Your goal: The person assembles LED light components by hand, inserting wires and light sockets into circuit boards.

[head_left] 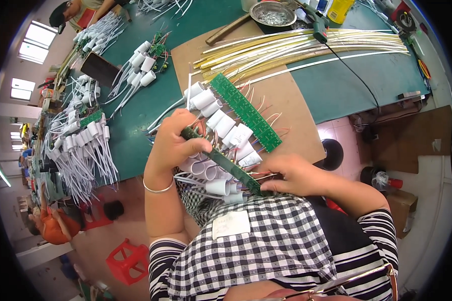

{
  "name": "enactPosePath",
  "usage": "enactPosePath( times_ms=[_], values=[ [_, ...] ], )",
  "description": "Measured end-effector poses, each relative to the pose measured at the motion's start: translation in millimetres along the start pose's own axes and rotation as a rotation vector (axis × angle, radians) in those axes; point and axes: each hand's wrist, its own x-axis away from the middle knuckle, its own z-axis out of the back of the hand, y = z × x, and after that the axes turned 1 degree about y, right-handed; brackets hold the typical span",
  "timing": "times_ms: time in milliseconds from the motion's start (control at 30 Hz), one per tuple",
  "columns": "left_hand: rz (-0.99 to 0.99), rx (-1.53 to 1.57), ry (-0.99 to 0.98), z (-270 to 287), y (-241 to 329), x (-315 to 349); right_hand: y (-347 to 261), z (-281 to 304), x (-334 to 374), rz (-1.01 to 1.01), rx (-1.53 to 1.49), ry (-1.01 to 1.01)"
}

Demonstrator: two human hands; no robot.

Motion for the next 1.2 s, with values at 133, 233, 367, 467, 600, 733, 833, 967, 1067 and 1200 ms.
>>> enactPosePath(
  times_ms=[133, 233, 367, 467, 600, 733, 833, 967, 1067, 1200],
  values=[
    [0.119, 0.015, -0.026, -5, 4, -6, -1, 0, 6, 0.045, 0.02, 0.104],
    [0.133, 0.025, -0.051, -1, 5, -5, -3, 17, 20, -0.006, -0.007, 0.178],
    [0.094, 0.091, -0.029, 0, -6, 3, 10, 24, 34, -0.183, -0.598, 0.238],
    [0.089, 0.197, 0.067, -1, -7, 3, 7, 10, 29, -0.213, -0.519, -0.022],
    [0.091, 0.249, 0.088, 1, -13, 7, 4, 0, 14, -0.104, -0.256, 0.066],
    [0.25, 0.317, -0.017, 1, 0, 6, 0, -6, 15, -0.074, -0.219, 0.132],
    [0.313, 0.329, -0.034, -2, 8, 6, -6, -1, 26, -0.031, -0.092, 0.144],
    [0.288, 0.305, -0.018, -2, -4, 10, -1, 9, 50, 0.052, -0.05, 0.323],
    [0.342, 0.244, -0.054, 0, -1, 11, 7, 21, 66, -0.041, -0.681, 0.615],
    [0.285, 0.307, 0.027, -2, -10, 18, 15, 11, 54, -0.257, -0.556, 0.22]
  ],
)
